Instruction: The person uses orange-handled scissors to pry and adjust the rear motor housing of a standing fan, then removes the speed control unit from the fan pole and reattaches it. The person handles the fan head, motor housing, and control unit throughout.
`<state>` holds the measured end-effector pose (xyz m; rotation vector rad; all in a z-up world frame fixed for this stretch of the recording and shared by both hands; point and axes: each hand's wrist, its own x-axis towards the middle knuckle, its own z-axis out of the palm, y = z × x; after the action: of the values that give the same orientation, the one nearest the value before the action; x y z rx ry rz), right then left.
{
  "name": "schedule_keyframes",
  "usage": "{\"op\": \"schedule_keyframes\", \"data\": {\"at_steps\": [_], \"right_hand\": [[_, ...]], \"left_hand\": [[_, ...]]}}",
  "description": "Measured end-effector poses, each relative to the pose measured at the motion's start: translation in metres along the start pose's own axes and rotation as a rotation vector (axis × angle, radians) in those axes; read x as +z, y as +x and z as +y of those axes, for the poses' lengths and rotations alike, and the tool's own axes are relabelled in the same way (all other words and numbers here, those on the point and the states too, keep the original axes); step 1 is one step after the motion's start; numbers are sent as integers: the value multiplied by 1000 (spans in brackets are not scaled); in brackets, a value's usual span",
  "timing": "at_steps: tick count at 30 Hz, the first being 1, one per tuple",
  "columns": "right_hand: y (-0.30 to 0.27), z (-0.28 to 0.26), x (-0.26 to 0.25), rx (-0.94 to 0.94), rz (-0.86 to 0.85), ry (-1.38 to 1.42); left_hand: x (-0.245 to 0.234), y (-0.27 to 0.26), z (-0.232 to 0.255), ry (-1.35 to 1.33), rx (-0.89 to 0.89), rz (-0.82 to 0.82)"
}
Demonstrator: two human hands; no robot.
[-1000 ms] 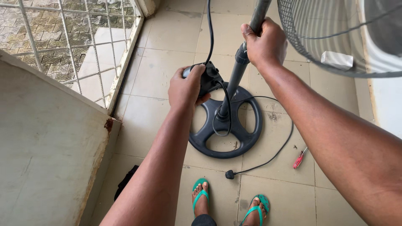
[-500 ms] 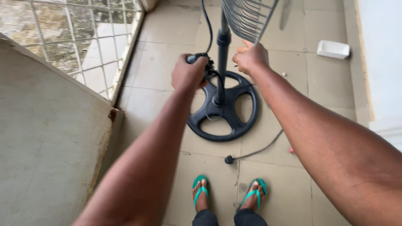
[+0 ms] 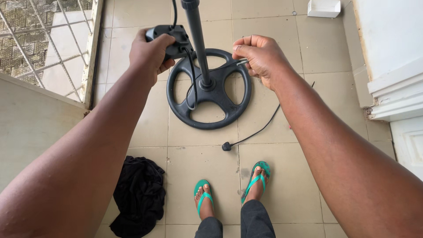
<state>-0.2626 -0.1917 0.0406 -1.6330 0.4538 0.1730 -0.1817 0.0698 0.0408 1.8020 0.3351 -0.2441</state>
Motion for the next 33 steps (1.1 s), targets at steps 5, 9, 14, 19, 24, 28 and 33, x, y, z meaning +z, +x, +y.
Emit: {"op": "schedule_keyframes", "data": {"at_steps": [5, 9, 14, 19, 24, 28, 33], "right_hand": [[12, -7, 9, -111, -61, -47], [7, -16, 31, -203, -73, -270], [7, -15, 59, -46, -269, 38], [4, -14, 86, -49, -347, 207], [-2, -22, 111, -56, -279, 137], [-4, -27, 122, -136, -288, 146], [-2, -27, 133, -143, -305, 138]], "left_hand": [[3, 13, 8, 12, -62, -9], [-3, 5, 4, -48, -11, -107], [-19, -5, -6, -250, 30, -283], [-42, -7, -5, -244, -7, -322], [-66, -11, -5, -223, 48, -289], [-75, -10, -3, -145, 77, -244], [-83, -6, 1, -101, 124, -231]]}}
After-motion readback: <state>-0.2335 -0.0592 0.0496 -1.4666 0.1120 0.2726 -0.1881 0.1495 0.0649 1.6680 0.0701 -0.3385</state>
